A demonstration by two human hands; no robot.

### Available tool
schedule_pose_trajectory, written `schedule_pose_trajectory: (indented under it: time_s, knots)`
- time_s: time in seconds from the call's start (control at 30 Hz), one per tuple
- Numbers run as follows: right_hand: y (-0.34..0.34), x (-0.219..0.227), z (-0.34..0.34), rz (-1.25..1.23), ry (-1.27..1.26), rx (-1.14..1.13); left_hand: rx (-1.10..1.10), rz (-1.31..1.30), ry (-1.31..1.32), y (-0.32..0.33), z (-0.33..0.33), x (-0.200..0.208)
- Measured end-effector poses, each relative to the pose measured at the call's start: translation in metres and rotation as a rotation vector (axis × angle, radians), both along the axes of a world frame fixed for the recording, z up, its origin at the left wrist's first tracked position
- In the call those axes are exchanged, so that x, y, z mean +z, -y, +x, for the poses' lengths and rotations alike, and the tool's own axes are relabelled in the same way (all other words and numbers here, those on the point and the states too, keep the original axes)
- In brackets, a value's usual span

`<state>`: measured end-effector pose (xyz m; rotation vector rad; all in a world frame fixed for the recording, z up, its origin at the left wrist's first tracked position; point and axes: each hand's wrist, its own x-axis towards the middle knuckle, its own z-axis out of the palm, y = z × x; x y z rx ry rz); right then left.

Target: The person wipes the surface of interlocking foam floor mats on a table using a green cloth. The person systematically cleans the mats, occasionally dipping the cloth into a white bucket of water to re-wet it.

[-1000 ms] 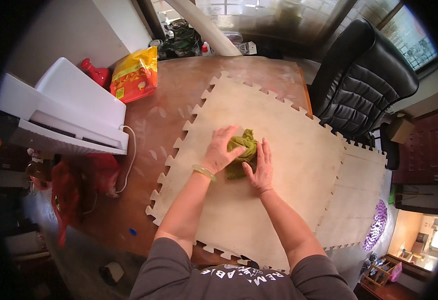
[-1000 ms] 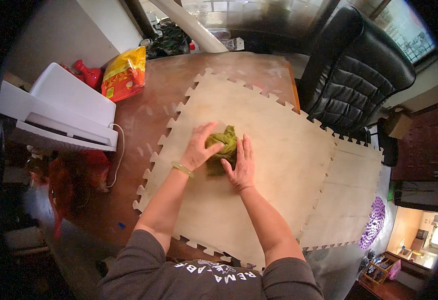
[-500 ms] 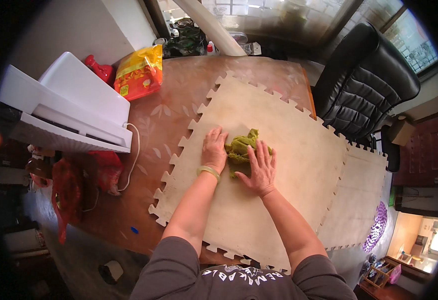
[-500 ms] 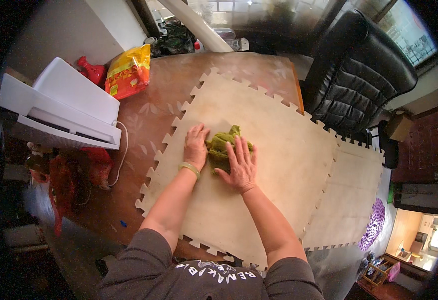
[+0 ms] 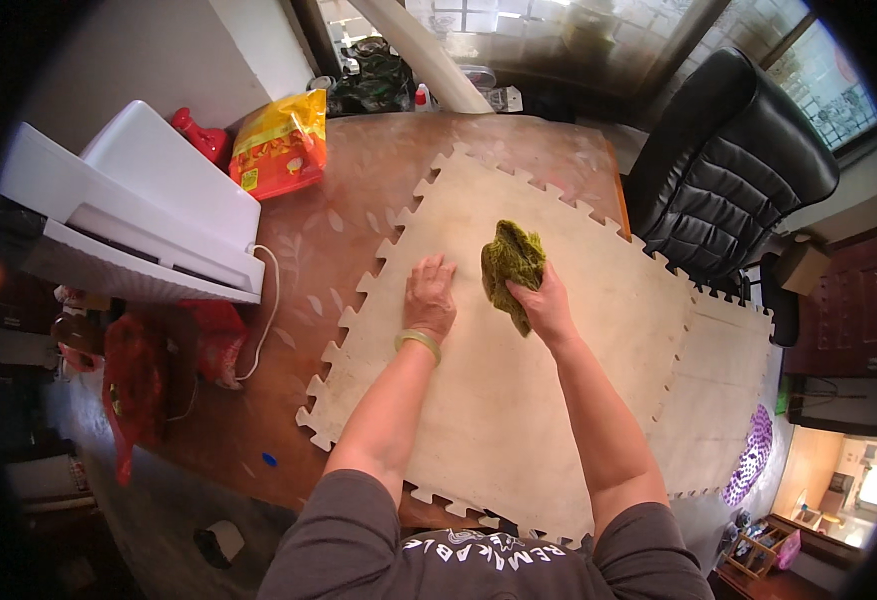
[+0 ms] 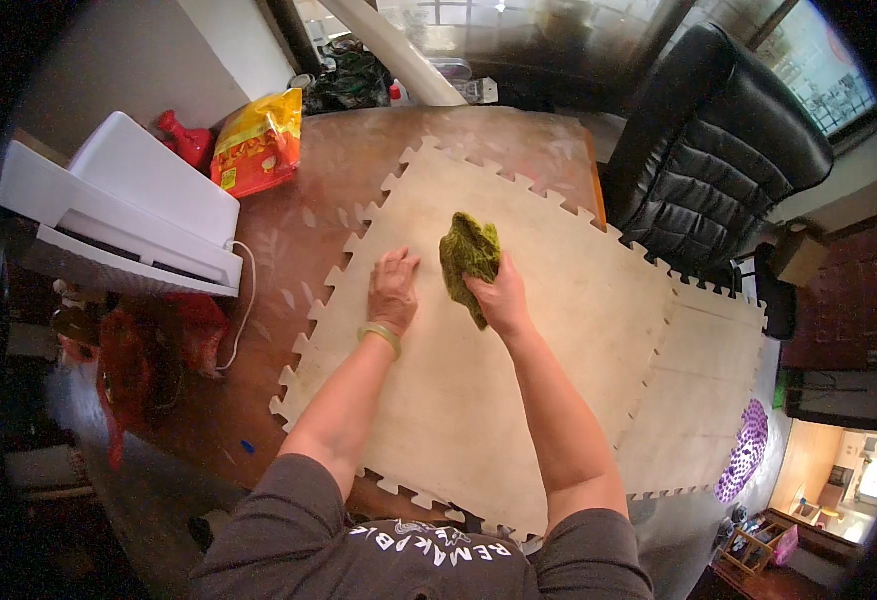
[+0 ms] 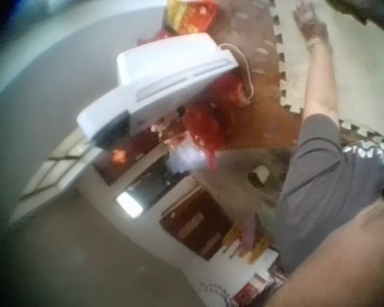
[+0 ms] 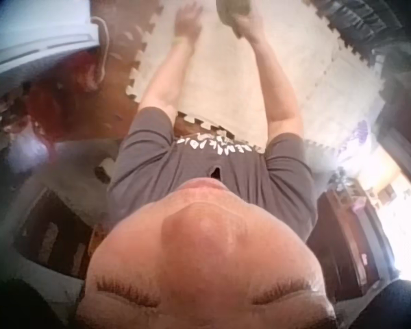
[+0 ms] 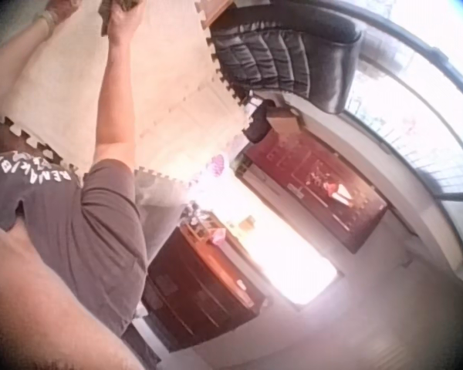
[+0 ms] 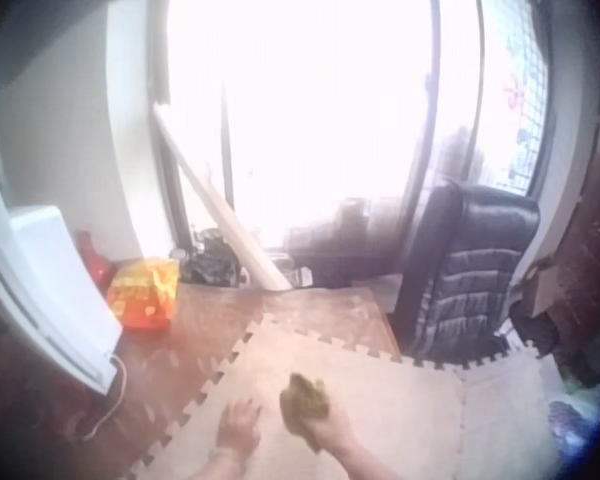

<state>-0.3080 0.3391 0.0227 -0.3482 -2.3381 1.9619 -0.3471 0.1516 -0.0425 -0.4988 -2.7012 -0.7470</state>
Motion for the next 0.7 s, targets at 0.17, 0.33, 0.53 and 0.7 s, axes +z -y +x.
schedule_pose_trajectory:
  time_s: [0.17,0.33,0.53,0.7]
  knots:
    - [-0.008,0.026,0.016,0.726,0.503,0.092,0.003,0.036,0.016,-0.001,0.001,0.002]
    - [-0.017,-0.01,0.027,1.153,-0.165,-0.057,0.011,0.023,0.034,-0.005,0.001,0.005]
    - [-0.002,-0.003,0.036,1.105,-0.298,0.309,0.012,-0.102,0.14,-0.006,0.003,0.011]
    - [-0.003,-0.015,0.038,1.231,-0.301,0.295,-0.025,-0.226,0.148,-0.009,0.0,0.016]
